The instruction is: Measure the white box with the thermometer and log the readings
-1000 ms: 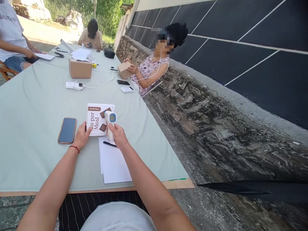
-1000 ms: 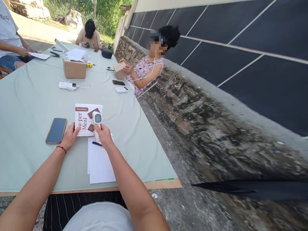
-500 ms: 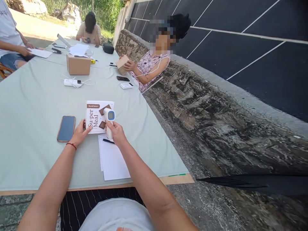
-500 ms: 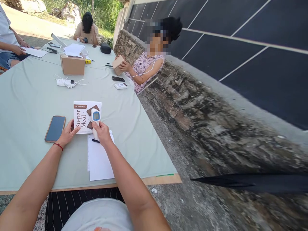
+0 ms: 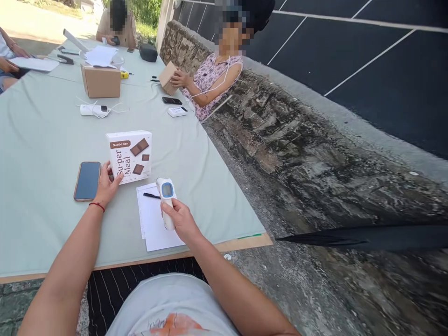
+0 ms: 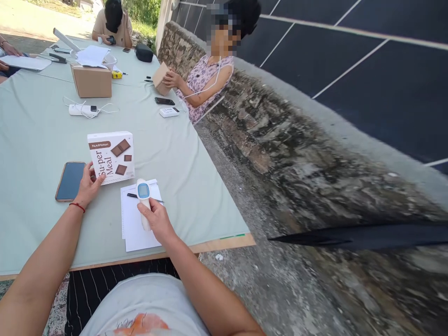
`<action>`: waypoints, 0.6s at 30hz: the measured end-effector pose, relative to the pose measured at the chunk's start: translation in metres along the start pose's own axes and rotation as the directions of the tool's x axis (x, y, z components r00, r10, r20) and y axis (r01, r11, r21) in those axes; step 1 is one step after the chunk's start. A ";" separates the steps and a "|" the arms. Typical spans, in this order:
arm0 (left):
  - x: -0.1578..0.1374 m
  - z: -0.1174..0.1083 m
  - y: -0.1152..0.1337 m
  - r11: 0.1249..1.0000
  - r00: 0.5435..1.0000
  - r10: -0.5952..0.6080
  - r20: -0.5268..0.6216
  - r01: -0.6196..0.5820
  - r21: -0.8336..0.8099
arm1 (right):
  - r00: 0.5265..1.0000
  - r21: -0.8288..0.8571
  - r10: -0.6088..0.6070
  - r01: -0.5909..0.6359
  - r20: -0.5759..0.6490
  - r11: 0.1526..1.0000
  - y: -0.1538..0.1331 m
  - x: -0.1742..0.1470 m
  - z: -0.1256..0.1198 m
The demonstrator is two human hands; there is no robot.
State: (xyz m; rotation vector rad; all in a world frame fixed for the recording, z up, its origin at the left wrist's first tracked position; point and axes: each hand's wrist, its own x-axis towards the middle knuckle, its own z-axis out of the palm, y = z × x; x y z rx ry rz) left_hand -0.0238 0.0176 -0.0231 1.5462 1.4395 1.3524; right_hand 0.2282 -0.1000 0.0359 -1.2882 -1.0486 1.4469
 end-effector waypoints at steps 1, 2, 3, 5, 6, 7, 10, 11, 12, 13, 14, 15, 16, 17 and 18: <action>0.002 -0.001 -0.002 1.000 1.000 0.010 0.000 -0.010 -0.004 | 1.000 -0.005 0.004 -0.004 0.002 1.000 0.000 -0.010 -0.003; 0.003 -0.001 -0.003 1.000 1.000 0.020 0.002 -0.020 -0.007 | 1.000 -0.004 0.005 -0.005 0.005 1.000 -0.001 -0.019 -0.005; 0.005 -0.002 -0.005 1.000 1.000 0.030 0.001 -0.030 -0.006 | 1.000 0.002 0.001 -0.001 0.007 1.000 -0.003 -0.027 -0.006; 0.007 -0.003 -0.005 0.999 0.999 0.038 0.000 -0.038 0.002 | 1.000 0.017 -0.014 0.013 0.007 1.000 -0.008 -0.038 -0.007; 0.007 -0.003 -0.005 0.999 0.999 0.039 0.001 -0.039 0.002 | 1.000 0.022 -0.022 0.022 0.006 1.000 -0.011 -0.042 -0.007; 0.008 -0.003 -0.004 0.999 0.999 0.040 0.006 -0.040 -0.001 | 1.000 0.024 -0.029 0.028 0.006 0.999 -0.014 -0.044 -0.007; 0.009 -0.005 0.001 0.998 0.998 0.054 0.029 -0.054 -0.016 | 0.999 0.027 -0.032 0.032 0.007 0.999 -0.019 -0.048 -0.005; 0.009 -0.005 0.003 0.998 0.998 0.060 0.036 -0.059 -0.014 | 1.000 0.029 -0.029 0.029 0.007 0.999 -0.020 -0.049 -0.005; 0.009 -0.006 0.004 0.998 0.997 0.064 0.042 -0.064 -0.008 | 1.000 0.030 -0.026 0.026 0.007 0.999 -0.020 -0.050 -0.004; 0.009 -0.006 0.005 0.998 0.997 0.067 0.046 -0.067 -0.001 | 1.000 0.032 -0.024 0.024 0.007 0.999 -0.019 -0.051 -0.004; 0.009 -0.006 0.006 0.998 0.996 0.069 0.048 -0.069 0.007 | 1.000 0.032 -0.023 0.023 0.008 0.999 -0.018 -0.050 -0.004; 0.009 -0.006 0.006 0.997 0.996 0.070 0.048 -0.071 0.014 | 1.000 0.029 -0.024 0.024 0.009 0.999 -0.017 -0.049 -0.005; 0.009 -0.006 0.005 0.997 0.996 0.071 0.048 -0.072 0.020 | 1.000 0.020 -0.029 0.029 0.008 0.999 -0.014 -0.046 -0.007; 0.009 -0.006 0.004 0.997 0.996 0.071 0.045 -0.072 0.026 | 0.999 0.002 -0.040 0.040 -0.001 0.999 -0.011 -0.042 -0.010; 0.009 -0.005 0.004 0.997 0.997 0.071 0.041 -0.072 0.032 | 0.998 -0.031 -0.057 0.056 -0.025 0.998 -0.007 -0.035 -0.015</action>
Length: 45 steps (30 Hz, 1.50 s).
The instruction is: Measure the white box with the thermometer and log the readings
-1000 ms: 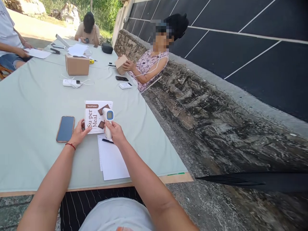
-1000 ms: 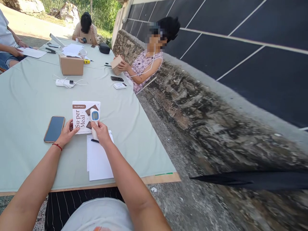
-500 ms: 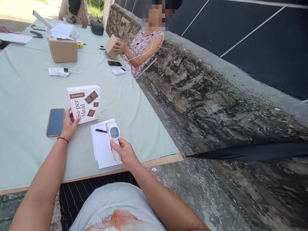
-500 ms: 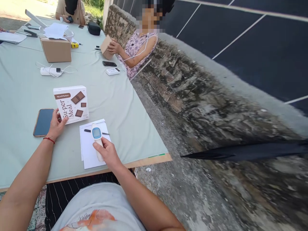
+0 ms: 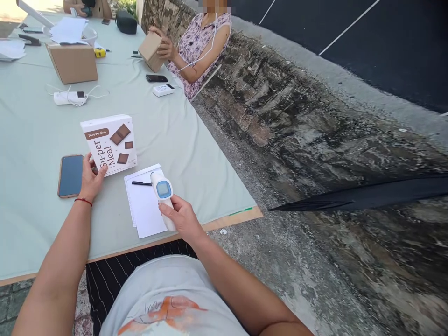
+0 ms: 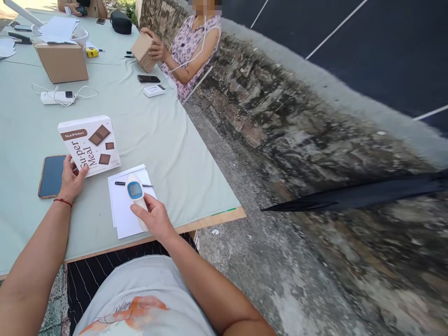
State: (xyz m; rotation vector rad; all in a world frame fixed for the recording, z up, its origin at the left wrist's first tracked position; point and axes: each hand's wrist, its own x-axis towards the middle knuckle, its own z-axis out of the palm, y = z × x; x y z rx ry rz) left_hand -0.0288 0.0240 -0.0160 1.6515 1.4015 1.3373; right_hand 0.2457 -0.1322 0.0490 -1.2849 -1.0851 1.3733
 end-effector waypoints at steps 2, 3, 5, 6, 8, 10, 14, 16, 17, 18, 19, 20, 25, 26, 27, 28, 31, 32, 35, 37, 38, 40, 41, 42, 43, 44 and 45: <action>-0.001 0.001 -0.001 1.000 1.000 0.002 -0.011 -0.001 0.012 | 0.993 -0.123 -0.056 0.043 -0.103 0.991 0.012 0.019 -0.015; -0.002 0.002 -0.001 1.000 1.000 0.004 -0.015 -0.003 0.020 | 0.976 -0.219 -0.098 0.054 -0.194 0.974 0.019 0.030 -0.025; -0.004 0.003 0.002 0.999 1.000 0.006 -0.015 -0.005 0.041 | 0.921 -0.453 -0.181 0.006 -0.345 0.891 0.033 0.054 -0.047; -0.005 0.004 0.004 0.998 1.000 0.007 -0.009 -0.007 0.055 | 0.905 -0.550 -0.213 -0.028 -0.369 0.835 0.040 0.065 -0.059; -0.007 0.006 0.007 0.996 1.000 0.013 -0.001 -0.012 0.089 | 0.898 -0.687 -0.255 -0.068 -0.358 0.724 0.052 0.083 -0.080; -0.008 0.008 0.010 0.992 1.000 0.020 -0.006 -0.019 0.122 | 0.909 -0.768 -0.273 -0.076 -0.316 0.636 0.060 0.093 -0.095; -0.010 0.011 0.009 0.984 0.997 0.008 -0.082 0.006 0.176 | 0.912 -0.868 -0.331 -0.051 -0.243 0.494 0.069 0.094 -0.102; -0.012 0.012 0.011 0.970 0.985 0.002 -0.175 0.040 0.238 | 0.880 -0.914 -0.422 -0.031 -0.217 0.405 0.070 0.089 -0.095; -0.012 0.012 0.013 0.960 0.974 0.016 -0.224 0.048 0.277 | 0.864 -0.931 -0.468 -0.002 -0.185 0.364 0.070 0.087 -0.089; -0.013 0.013 0.016 0.948 0.963 0.046 -0.265 0.042 0.316 | 0.857 -0.944 -0.498 0.045 -0.131 0.327 0.069 0.086 -0.082; -0.015 0.014 0.019 0.938 0.952 0.087 -0.294 0.021 0.347 | 0.860 -0.950 -0.506 0.108 -0.059 0.294 0.069 0.085 -0.075; -0.017 0.015 0.023 0.929 0.943 0.133 -0.306 -0.012 0.369 | 0.869 -0.948 -0.494 0.176 0.022 0.266 0.069 0.085 -0.069; -0.030 0.027 0.036 0.902 0.966 0.244 -0.085 -0.194 0.386 | 0.898 -0.924 -0.361 0.335 0.253 0.185 0.065 0.090 -0.052; -0.032 0.030 0.036 0.896 0.970 0.245 -0.002 -0.226 0.382 | 0.896 -0.917 -0.352 0.351 0.270 0.189 0.064 0.091 -0.053; -0.034 0.031 0.036 0.890 0.967 0.244 0.081 -0.256 0.377 | 0.892 -0.906 -0.351 0.369 0.283 0.207 0.062 0.091 -0.055; -0.035 0.033 0.036 0.886 0.959 0.238 0.154 -0.280 0.369 | 0.888 -0.890 -0.362 0.385 0.285 0.244 0.059 0.090 -0.056; -0.038 0.033 0.035 0.879 0.937 0.184 0.298 -0.293 0.377 | 0.892 -0.792 -0.428 0.362 0.141 0.493 0.052 0.088 -0.053; -0.039 0.033 0.035 0.875 0.933 0.155 0.324 -0.282 0.393 | 0.901 -0.722 -0.430 0.332 0.053 0.607 0.050 0.087 -0.048; -0.041 0.032 0.037 0.857 0.919 0.082 0.386 -0.263 0.444 | 0.934 -0.396 -0.325 0.245 -0.148 0.885 0.044 0.088 -0.022; -0.043 0.033 0.037 0.848 0.901 0.071 0.429 -0.281 0.449 | 0.958 -0.201 -0.243 0.211 -0.154 0.957 0.040 0.091 0.001; -0.044 0.033 0.037 0.846 0.892 0.074 0.447 -0.293 0.445 | 0.969 -0.135 -0.209 0.191 -0.134 0.972 0.038 0.093 0.012; -0.046 0.035 0.036 0.844 0.882 0.088 0.464 -0.313 0.435 | 0.982 -0.069 -0.158 0.151 -0.106 0.986 0.036 0.096 0.029; -0.046 0.036 0.035 0.845 0.881 0.094 0.464 -0.317 0.431 | 0.984 -0.063 -0.140 0.134 -0.110 0.989 0.037 0.097 0.036; -0.047 0.037 0.035 0.846 0.883 0.099 0.459 -0.317 0.429 | 0.983 -0.068 -0.129 0.121 -0.128 0.990 0.037 0.098 0.041; -0.048 0.037 0.035 0.847 0.885 0.102 0.454 -0.317 0.427 | 0.981 -0.079 -0.122 0.111 -0.151 0.991 0.039 0.099 0.045; -0.048 0.038 0.035 0.849 0.886 0.105 0.452 -0.317 0.424 | 0.978 -0.095 -0.117 0.102 -0.174 0.990 0.041 0.099 0.048; -0.049 0.038 0.036 0.850 0.885 0.106 0.454 -0.317 0.421 | 0.974 -0.112 -0.116 0.096 -0.194 0.989 0.044 0.099 0.049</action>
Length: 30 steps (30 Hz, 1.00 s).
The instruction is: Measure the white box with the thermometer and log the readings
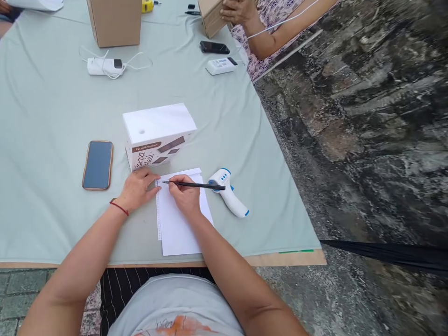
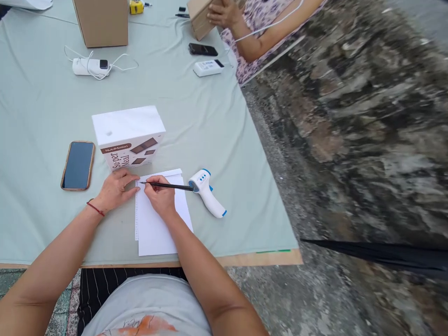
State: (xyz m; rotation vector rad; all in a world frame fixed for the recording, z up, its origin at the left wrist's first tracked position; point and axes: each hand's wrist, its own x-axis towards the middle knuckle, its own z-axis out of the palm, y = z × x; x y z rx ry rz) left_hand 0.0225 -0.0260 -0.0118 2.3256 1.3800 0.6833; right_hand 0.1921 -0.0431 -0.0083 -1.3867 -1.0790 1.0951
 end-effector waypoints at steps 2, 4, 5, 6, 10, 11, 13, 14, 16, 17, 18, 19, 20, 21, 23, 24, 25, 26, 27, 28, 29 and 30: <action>-0.001 0.000 0.002 1.000 1.000 0.004 0.013 -0.004 0.003 | 1.000 -0.036 -0.003 0.002 -0.022 0.999 0.005 -0.002 0.002; -0.001 0.001 0.004 1.000 0.999 0.006 0.033 -0.006 0.024 | 1.000 -0.063 -0.015 0.015 -0.015 0.998 0.007 -0.005 0.002; -0.001 0.001 0.005 0.999 0.999 0.006 0.040 -0.007 0.040 | 1.000 -0.071 -0.019 0.019 0.002 0.997 0.008 -0.006 0.002; -0.002 0.001 0.006 0.998 0.999 0.008 0.045 -0.010 0.056 | 1.000 -0.076 -0.020 0.021 0.024 0.997 0.008 -0.007 0.001; -0.003 0.002 0.008 0.996 0.999 0.014 0.048 -0.018 0.087 | 0.997 -0.101 -0.039 0.045 0.070 0.994 0.005 -0.010 0.000; -0.003 0.003 0.009 0.995 0.999 0.014 0.047 -0.019 0.093 | 0.996 -0.107 -0.051 0.058 0.069 0.993 0.005 -0.010 0.000; -0.003 0.004 0.009 0.993 0.999 0.017 0.038 -0.021 0.114 | 0.995 -0.121 -0.072 0.081 0.072 0.989 0.005 -0.011 0.000; -0.004 0.004 0.009 0.992 0.999 0.021 0.032 -0.025 0.125 | 0.994 -0.128 -0.080 0.090 0.077 0.988 0.005 -0.011 0.000; -0.004 0.004 0.010 0.989 0.999 0.030 0.019 -0.033 0.142 | 0.992 -0.140 -0.096 0.107 0.082 0.984 0.007 -0.011 -0.001; -0.004 0.004 0.010 0.989 0.999 0.034 0.013 -0.036 0.146 | 0.991 -0.144 -0.106 0.117 0.081 0.983 0.008 -0.011 -0.001; -0.004 0.004 0.011 0.988 0.999 0.037 0.010 -0.038 0.147 | 0.990 -0.149 -0.115 0.126 0.080 0.981 0.009 -0.011 -0.001; -0.004 0.003 0.011 0.988 0.999 0.038 0.011 -0.039 0.147 | 0.989 -0.154 -0.124 0.135 0.080 0.979 0.010 -0.011 -0.002; -0.004 0.003 0.012 0.989 0.999 0.036 0.014 -0.038 0.146 | 0.988 -0.161 -0.132 0.144 0.082 0.976 0.011 -0.011 -0.002; -0.004 0.002 0.012 0.989 0.999 0.033 0.019 -0.036 0.147 | 0.987 -0.168 -0.138 0.151 0.085 0.974 0.012 -0.010 -0.002; -0.004 0.001 0.013 0.989 0.999 0.024 0.032 -0.029 0.148 | 0.984 -0.185 -0.149 0.164 0.094 0.969 0.012 -0.010 -0.002; -0.004 0.001 0.014 0.988 0.999 0.021 0.037 -0.026 0.149 | 0.983 -0.192 -0.153 0.169 0.097 0.967 0.012 -0.010 -0.002; -0.004 0.001 0.014 0.989 0.999 0.019 0.038 -0.025 0.149 | 0.983 -0.197 -0.157 0.174 0.098 0.965 0.011 -0.010 -0.002; -0.004 0.001 0.014 0.989 0.999 0.020 0.037 -0.025 0.149 | 0.982 -0.201 -0.161 0.178 0.098 0.963 0.011 -0.011 -0.002; -0.004 0.001 0.014 0.989 0.999 0.021 0.034 -0.026 0.148 | 0.981 -0.203 -0.165 0.182 0.098 0.962 0.011 -0.011 -0.002; -0.004 0.001 0.014 0.989 0.999 0.024 0.027 -0.028 0.147 | 0.981 -0.205 -0.169 0.186 0.097 0.961 0.011 -0.011 -0.002; -0.004 0.001 0.014 0.989 0.999 0.029 0.019 -0.031 0.146 | 0.980 -0.205 -0.172 0.189 0.097 0.960 0.010 -0.011 -0.002; -0.004 0.002 0.014 0.989 0.999 0.034 0.011 -0.036 0.145 | 0.980 -0.205 -0.175 0.192 0.098 0.960 0.010 -0.011 -0.002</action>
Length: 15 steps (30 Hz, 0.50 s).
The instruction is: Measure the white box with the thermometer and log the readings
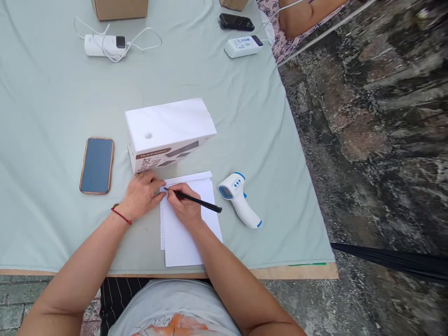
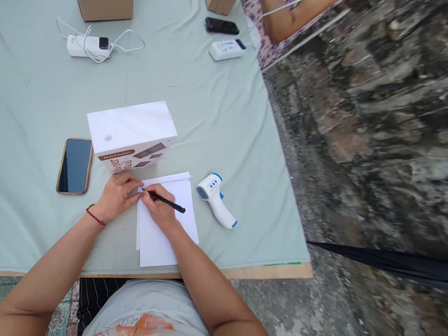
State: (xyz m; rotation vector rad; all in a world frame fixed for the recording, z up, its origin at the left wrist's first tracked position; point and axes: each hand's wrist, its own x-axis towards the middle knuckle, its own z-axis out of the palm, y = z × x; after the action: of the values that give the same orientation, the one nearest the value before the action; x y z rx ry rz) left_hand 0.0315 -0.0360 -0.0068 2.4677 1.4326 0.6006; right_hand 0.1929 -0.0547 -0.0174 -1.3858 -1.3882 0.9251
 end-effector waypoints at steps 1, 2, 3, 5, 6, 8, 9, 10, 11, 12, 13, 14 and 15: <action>0.000 0.000 0.000 1.000 1.000 0.005 -0.008 -0.005 0.000 | 1.000 -0.001 -0.003 0.003 0.001 1.000 0.000 0.000 0.000; 0.000 0.000 0.000 1.000 1.000 0.010 -0.015 -0.009 0.001 | 1.000 -0.002 -0.005 0.005 0.003 1.000 0.000 0.000 0.000; 0.000 0.000 -0.001 1.000 1.000 0.014 -0.018 -0.014 0.002 | 1.000 -0.003 -0.007 0.007 0.005 1.000 -0.001 0.001 0.000; 0.000 0.000 -0.001 1.000 1.000 0.019 -0.017 -0.019 0.003 | 1.000 0.001 -0.011 0.011 0.011 1.000 -0.001 0.001 -0.001; 0.000 0.000 -0.001 1.000 1.000 0.019 -0.013 -0.019 0.004 | 1.000 0.004 -0.012 0.012 0.013 1.000 -0.001 0.001 -0.001; 0.000 -0.001 -0.002 1.000 1.000 0.016 -0.002 -0.016 0.003 | 1.000 0.010 -0.009 0.009 0.014 1.000 -0.002 0.001 -0.001; 0.000 -0.001 -0.002 1.000 1.000 0.015 0.002 -0.015 0.002 | 1.000 0.012 -0.006 0.006 0.015 1.000 -0.002 0.002 -0.001; 0.000 -0.001 -0.002 1.000 1.000 0.015 0.003 -0.015 0.000 | 1.000 0.013 -0.003 0.003 0.017 1.000 -0.002 0.002 -0.001; 0.000 0.000 -0.002 1.000 1.000 0.016 0.002 -0.016 -0.002 | 1.000 0.016 0.000 0.000 0.019 1.000 -0.002 0.001 -0.001; 0.000 0.000 -0.001 1.000 1.000 0.017 -0.001 -0.017 -0.004 | 1.000 0.020 0.004 -0.004 0.022 1.000 -0.002 0.001 -0.001; 0.000 0.000 -0.001 1.000 1.000 0.017 -0.003 -0.017 -0.003 | 1.000 0.025 0.009 -0.009 0.023 1.000 -0.002 0.001 -0.001; 0.000 0.000 -0.001 1.000 1.000 0.016 -0.003 -0.016 -0.002 | 1.000 0.031 0.016 -0.016 0.021 0.999 -0.003 0.001 -0.001; 0.000 0.000 -0.001 1.000 1.000 0.014 0.000 -0.014 0.000 | 1.000 0.038 0.024 -0.024 0.012 0.999 -0.003 0.001 -0.001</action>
State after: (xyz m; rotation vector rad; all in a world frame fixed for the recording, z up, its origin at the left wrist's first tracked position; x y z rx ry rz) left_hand 0.0306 -0.0352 -0.0073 2.4798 1.4169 0.6032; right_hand 0.1930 -0.0540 -0.0146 -1.3729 -1.3580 0.9719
